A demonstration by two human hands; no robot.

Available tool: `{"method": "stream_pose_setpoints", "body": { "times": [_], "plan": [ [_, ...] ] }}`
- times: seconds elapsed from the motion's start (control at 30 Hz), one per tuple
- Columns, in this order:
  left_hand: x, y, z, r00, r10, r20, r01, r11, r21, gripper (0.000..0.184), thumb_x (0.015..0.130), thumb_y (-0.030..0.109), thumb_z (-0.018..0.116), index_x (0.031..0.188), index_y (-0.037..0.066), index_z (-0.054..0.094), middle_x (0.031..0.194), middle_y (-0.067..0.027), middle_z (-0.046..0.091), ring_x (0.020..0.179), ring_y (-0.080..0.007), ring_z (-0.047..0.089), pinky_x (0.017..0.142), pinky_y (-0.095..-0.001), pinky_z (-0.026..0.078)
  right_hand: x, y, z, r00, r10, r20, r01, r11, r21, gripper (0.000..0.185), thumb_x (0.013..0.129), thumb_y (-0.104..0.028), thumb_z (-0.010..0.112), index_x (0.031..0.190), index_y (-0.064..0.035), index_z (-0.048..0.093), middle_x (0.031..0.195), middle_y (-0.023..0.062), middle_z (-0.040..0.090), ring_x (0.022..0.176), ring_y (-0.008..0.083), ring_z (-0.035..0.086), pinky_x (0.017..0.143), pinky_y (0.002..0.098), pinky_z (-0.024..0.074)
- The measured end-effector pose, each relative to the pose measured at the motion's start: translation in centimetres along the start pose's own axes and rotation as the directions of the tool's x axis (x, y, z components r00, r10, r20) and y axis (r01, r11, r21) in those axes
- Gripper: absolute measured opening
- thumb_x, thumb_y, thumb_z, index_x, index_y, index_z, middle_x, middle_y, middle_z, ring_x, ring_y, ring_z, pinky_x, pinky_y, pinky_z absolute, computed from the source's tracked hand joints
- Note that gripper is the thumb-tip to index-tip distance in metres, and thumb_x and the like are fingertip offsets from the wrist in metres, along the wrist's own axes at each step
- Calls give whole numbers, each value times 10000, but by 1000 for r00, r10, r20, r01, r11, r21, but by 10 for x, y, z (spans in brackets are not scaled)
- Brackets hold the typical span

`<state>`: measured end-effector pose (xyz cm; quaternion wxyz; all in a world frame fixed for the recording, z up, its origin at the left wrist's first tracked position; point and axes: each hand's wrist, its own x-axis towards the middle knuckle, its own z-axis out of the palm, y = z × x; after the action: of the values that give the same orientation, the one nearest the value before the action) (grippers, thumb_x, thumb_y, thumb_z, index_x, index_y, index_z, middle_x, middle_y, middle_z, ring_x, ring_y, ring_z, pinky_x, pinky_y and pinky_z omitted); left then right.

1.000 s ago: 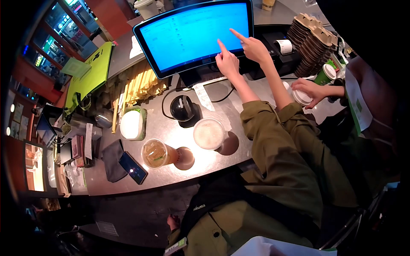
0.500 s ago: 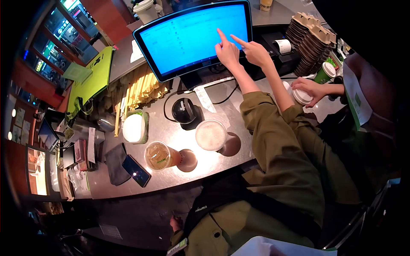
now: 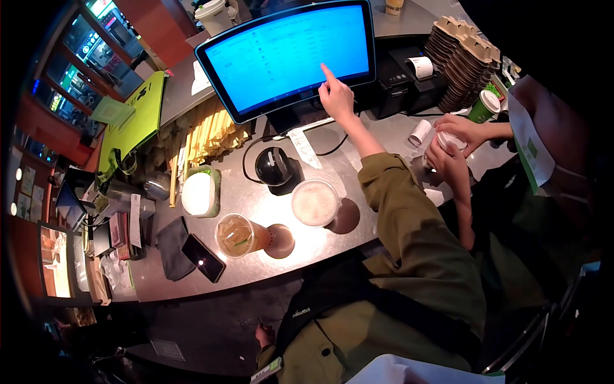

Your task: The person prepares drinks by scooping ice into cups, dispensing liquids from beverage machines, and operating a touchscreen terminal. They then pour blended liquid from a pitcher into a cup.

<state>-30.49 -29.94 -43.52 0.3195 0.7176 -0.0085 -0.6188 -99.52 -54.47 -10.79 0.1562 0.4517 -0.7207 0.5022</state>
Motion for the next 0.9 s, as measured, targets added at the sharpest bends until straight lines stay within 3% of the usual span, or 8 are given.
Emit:
{"method": "stream_pose_setpoints", "body": {
  "times": [0.07,0.17,0.5,0.6,0.83,0.9],
  "plan": [
    [6,-1,-6,1000,10,14,-10,1000,2,302,861,263,431,599,173,312,451,23,279,358,-137,309,333,-265,206,-3,0,1,999,26,43,-26,1000,-6,513,740,-145,474,1250,-161,422,760,192,602,666,379,573,587,468,458],
    [9,-3,-9,1000,11,6,-11,1000,-3,306,866,263,426,597,171,314,447,21,277,354,-137,305,330,-266,207,5,1,3,1000,25,17,-24,997,-76,515,740,-133,477,1251,-187,441,674,122,590,627,307,582,565,405,452],
    [-3,3,-3,1000,25,-5,-25,1000,2,315,868,266,425,590,168,314,444,15,280,353,-139,303,333,-273,213,51,-2,-5,999,-36,-25,34,996,-78,483,750,-117,472,1231,-162,460,668,119,581,621,307,577,565,402,449],
    [-17,7,6,999,40,-24,-39,999,36,316,864,267,429,588,168,313,447,13,283,356,-139,304,338,-275,216,32,-9,-13,997,-57,-51,59,998,31,493,747,-134,465,1238,-170,441,776,183,603,677,379,571,592,471,458],
    [-2,-2,-5,999,33,14,-33,999,-9,312,857,251,440,589,171,301,458,14,274,372,-139,313,350,-284,214,-15,2,3,997,-79,-12,79,997,27,511,737,-98,487,1243,-153,436,735,151,593,604,347,566,534,451,454],
    [-4,1,-6,998,19,55,-18,1000,-22,252,853,253,449,634,171,356,465,15,289,379,-137,323,355,-281,226,-16,5,5,998,-60,-5,60,998,17,511,732,-107,491,1238,-155,444,735,152,595,598,349,566,524,451,455]
  ]
}}
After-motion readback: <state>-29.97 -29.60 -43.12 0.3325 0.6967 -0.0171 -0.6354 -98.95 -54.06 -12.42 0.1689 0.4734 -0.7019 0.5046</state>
